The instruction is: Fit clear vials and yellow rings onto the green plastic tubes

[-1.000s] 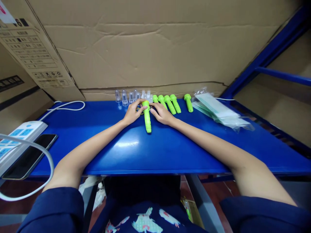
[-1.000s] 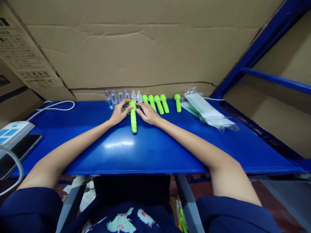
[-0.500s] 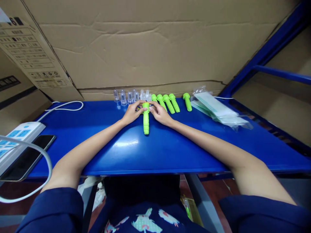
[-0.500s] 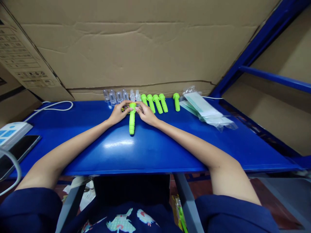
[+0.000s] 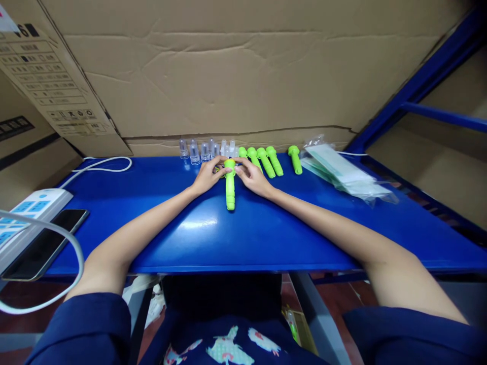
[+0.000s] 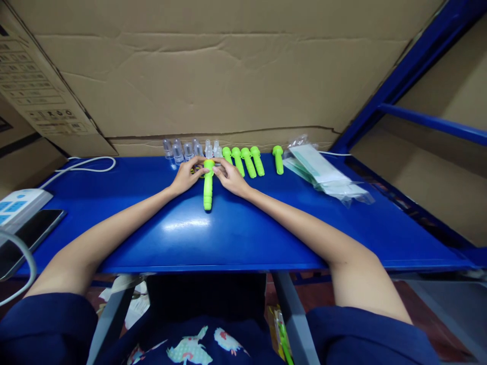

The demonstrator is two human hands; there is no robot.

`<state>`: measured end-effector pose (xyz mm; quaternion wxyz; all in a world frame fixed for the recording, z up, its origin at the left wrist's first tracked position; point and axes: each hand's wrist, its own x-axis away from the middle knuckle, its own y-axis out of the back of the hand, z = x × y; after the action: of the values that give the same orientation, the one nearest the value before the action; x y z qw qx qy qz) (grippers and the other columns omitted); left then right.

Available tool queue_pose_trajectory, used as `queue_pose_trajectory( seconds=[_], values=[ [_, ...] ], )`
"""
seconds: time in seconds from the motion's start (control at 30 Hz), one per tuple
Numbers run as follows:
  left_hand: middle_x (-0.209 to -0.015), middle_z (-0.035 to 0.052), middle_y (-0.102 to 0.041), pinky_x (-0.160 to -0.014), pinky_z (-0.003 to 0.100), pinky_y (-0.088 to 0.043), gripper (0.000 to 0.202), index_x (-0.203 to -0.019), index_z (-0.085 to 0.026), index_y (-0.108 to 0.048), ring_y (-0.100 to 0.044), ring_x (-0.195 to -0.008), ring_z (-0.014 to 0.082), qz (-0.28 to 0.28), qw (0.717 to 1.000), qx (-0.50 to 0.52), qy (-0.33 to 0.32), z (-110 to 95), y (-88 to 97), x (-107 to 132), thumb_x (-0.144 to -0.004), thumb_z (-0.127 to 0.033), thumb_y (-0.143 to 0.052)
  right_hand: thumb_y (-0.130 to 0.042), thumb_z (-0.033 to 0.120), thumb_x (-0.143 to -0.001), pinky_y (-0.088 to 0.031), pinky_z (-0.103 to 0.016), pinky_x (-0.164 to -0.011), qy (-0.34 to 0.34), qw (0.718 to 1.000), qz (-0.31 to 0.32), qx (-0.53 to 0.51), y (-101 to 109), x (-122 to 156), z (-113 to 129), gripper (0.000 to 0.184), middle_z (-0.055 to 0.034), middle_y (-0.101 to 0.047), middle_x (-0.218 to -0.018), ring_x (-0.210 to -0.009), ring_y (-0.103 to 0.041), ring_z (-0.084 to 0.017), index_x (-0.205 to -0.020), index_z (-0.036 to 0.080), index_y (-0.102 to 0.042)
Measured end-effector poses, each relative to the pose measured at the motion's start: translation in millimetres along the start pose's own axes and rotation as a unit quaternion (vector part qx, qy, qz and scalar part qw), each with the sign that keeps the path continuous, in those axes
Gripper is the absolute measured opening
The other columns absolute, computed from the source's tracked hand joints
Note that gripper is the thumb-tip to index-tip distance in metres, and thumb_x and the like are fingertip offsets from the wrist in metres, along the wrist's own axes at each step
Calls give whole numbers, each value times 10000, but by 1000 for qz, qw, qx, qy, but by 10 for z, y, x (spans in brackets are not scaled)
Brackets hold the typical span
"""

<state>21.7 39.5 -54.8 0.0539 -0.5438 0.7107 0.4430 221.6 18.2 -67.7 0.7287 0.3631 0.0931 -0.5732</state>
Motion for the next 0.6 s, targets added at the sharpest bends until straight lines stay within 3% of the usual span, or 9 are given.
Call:
queue_pose_trajectory(
  seconds=[0.3, 0.47, 0.6],
  values=[
    [-1029, 55, -741, -844, 274, -501, 269, -1148, -150, -666, -661, -876, 166, 1, 999, -31, -13, -17, 12, -2, -923, -296, -665, -581, 657, -905, -536, -470, -1070, -75, 987, 5, -140, -133, 20, -6, 517, -100, -595, -1395, -1351, -543, -266, -1238, 271, -496],
    [-1069, 65, -737, -856, 283, -506, 269, -1159, -148, -662, -654, -883, 164, 2, 999, -24, -25, -39, 11, 1, -932, -293, -650, -625, 607, -901, -645, -482, -877, -118, 960, 63, -244, -124, 44, 9, 521, -75, -486, -1513, -1051, -723, -228, -1284, 325, -412],
    [-1055, 61, -730, -861, 292, -514, 273, -1154, -157, -660, -659, -876, 167, 8, 999, -35, -30, -22, 11, 23, -945, -329, -635, -665, 582, -878, -667, -422, -802, -134, 958, 45, -250, -109, 39, 11, 513, -77, -514, -1484, -988, -735, -209, -1242, 300, -440]
  ],
)
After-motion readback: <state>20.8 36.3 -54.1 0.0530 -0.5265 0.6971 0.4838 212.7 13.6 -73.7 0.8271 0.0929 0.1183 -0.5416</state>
